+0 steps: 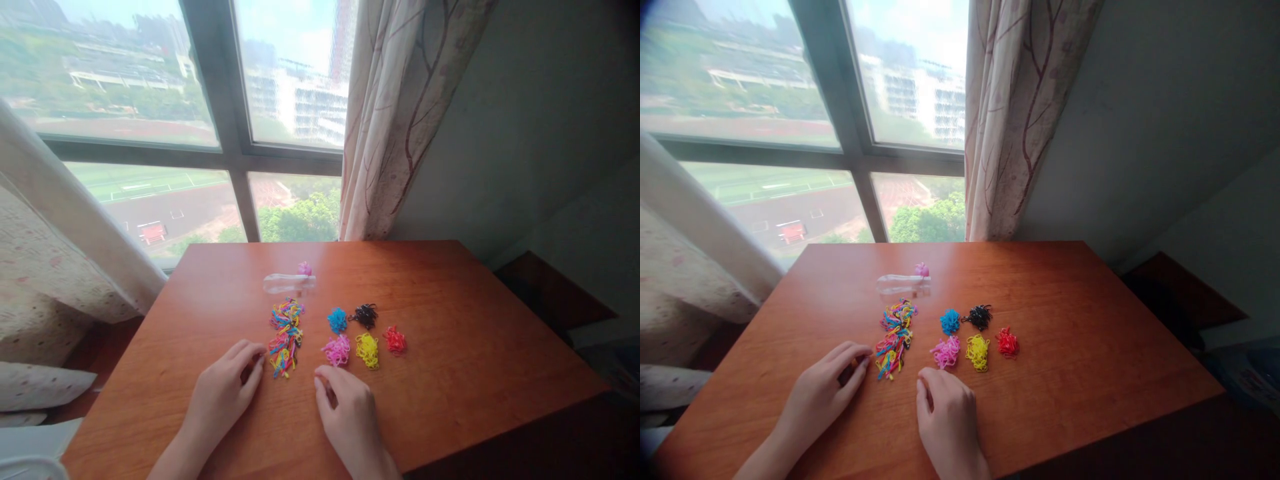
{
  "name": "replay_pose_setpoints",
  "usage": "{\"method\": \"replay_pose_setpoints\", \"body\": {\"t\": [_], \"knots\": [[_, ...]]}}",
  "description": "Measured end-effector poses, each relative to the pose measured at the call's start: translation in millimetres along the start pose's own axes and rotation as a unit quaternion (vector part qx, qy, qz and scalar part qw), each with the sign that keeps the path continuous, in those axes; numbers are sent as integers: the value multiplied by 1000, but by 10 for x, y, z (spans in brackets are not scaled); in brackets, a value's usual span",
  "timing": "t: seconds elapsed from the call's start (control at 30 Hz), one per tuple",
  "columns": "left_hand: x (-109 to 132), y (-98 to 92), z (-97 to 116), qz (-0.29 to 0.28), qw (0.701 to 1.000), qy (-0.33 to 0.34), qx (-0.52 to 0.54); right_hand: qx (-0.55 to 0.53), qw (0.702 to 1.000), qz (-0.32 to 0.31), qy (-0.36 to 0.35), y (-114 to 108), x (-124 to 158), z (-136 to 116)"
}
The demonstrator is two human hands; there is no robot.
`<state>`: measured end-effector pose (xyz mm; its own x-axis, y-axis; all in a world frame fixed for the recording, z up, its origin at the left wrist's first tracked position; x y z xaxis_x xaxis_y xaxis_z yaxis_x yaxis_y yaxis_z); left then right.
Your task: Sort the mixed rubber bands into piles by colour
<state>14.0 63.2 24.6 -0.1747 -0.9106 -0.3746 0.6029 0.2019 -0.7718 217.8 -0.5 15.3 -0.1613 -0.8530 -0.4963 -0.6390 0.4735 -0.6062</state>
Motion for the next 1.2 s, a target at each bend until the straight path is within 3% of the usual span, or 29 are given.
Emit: {"method": "replay_pose_setpoints", "body": {"t": [0.17, 0.4, 0.6, 0.87, 1.2], "knots": [[35, 24, -5, -19, 999, 1, -26, 32, 998, -58, -22, 225, 42, -196], [72, 25, 121, -55, 997, 40, -32, 45, 997, -63, -31, 338, -40, -290], [91, 68, 153, -68, 994, 61, -67, 24, 998, -55, -17, 356, -61, -299], [84, 115, 86, -84, 993, 41, -68, 1, 998, -59, 5, 366, -48, -258], [43, 116, 125, -62, 997, 37, -18, -26, 998, -53, 7, 358, -33, -232]]}}
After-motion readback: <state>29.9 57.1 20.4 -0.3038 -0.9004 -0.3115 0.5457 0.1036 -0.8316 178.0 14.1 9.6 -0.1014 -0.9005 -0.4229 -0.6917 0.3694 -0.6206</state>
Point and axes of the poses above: each hand's wrist, its own x-axis away from the middle knuckle, its own y-axis out of the palm, z = x × y, the point moved 6 cm from there along -x, towards the middle knuckle, and after that the axes turned 13 degrees about z, right-handed, at the moved point
